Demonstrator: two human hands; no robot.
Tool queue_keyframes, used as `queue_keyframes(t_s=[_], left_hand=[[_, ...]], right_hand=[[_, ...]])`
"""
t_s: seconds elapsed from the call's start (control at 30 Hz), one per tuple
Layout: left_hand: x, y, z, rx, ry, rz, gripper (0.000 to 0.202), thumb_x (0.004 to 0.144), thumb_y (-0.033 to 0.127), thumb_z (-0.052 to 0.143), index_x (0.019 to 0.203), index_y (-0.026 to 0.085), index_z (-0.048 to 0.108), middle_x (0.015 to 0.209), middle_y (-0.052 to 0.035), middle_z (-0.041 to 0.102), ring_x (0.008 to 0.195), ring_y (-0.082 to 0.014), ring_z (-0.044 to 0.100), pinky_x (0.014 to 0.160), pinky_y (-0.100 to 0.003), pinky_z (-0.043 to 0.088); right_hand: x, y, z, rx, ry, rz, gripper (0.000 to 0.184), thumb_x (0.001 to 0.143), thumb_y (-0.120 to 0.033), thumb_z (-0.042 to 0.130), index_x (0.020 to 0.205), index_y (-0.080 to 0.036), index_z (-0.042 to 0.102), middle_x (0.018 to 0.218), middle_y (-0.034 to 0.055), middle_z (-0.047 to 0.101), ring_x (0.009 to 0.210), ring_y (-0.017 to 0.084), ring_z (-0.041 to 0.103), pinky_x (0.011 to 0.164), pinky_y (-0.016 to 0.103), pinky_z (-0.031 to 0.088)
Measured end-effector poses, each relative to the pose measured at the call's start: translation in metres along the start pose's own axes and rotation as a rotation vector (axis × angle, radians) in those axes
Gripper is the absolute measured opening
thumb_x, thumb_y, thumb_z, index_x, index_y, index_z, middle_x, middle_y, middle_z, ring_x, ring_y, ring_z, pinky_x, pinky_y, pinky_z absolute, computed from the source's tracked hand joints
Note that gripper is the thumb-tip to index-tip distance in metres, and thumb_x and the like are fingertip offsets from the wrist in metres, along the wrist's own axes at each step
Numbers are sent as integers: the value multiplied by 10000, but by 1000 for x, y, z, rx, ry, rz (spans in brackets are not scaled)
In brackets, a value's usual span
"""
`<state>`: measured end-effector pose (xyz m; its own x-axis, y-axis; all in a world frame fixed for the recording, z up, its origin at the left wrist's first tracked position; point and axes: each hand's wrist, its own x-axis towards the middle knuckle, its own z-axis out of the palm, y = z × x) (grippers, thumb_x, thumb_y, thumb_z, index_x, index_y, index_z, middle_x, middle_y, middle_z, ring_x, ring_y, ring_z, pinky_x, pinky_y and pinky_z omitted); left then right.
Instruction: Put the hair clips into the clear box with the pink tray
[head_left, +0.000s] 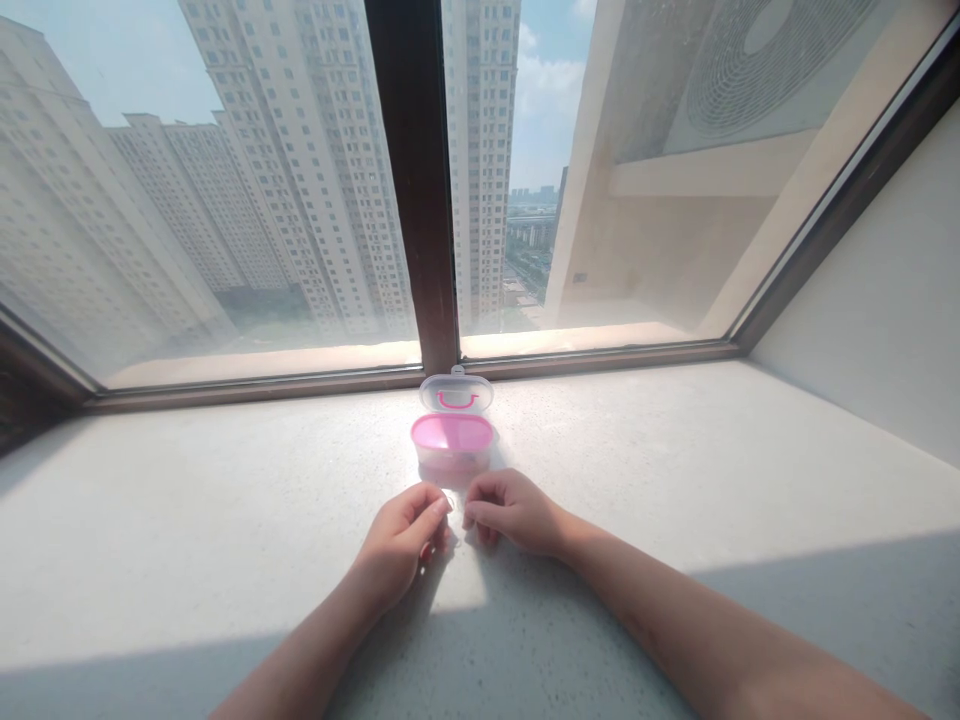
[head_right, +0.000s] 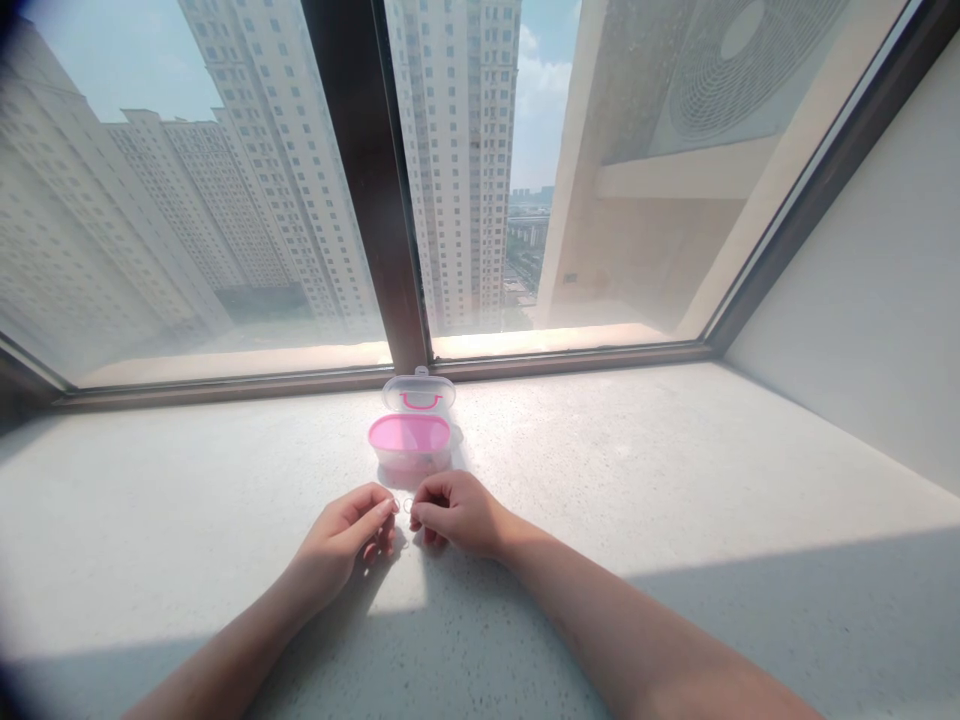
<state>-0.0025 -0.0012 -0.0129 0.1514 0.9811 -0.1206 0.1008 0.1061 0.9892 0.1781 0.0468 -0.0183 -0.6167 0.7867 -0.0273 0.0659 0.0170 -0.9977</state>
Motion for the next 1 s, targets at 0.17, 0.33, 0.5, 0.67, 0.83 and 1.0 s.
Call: queue_keyframes(t_s=[0.17,0.33,0.5,0.67,0.83,1.0], left_hand=[[0,1,0,12,-4,0,291,850,416,522,722,155,532,576,1,547,496,-96,461,463,-201,326],[0,2,0,19,0,1,294,844,418,529,710,157,532,566,-2,552,487,-96,459,461,-202,324],[0,1,0,31,-3,10,291,848,412,526,716,153,548,570,-7,562,485,-96,463,459,-202,330],[0,0,-1,37,-10,10,298,852,418,518,724,152,560,577,-4,556,490,-97,463,456,-201,331],[0,-1,-1,51,-9,9,298,865,417,501,730,155,548,577,2,550,492,-97,461,461,-204,334],[1,-3,-1,50,-3,-1,282,863,410,506,739,159,537,579,5,549,506,-100,475,472,-203,341]], right_hand=[[0,-1,0,-1,6,-2,125,750,-189,547,662,-129,611,525,-15,566,477,99,553,449,191,422],[1,1,0,5,-3,-6,133,756,-208,551,667,-129,611,552,-6,584,490,104,561,459,201,435],[1,3,0,3,-4,-4,136,762,-217,557,676,-128,613,552,-3,581,493,107,565,458,200,443],[0,3,0,-1,-3,-11,133,763,-198,546,675,-127,616,540,-4,577,493,111,563,455,203,436],[0,2,0,-3,-2,-8,130,767,-192,542,679,-129,614,540,-6,581,485,106,560,459,200,435],[-1,-1,1,17,-1,-7,131,767,-193,542,681,-128,618,530,-13,565,483,106,554,457,202,433]])
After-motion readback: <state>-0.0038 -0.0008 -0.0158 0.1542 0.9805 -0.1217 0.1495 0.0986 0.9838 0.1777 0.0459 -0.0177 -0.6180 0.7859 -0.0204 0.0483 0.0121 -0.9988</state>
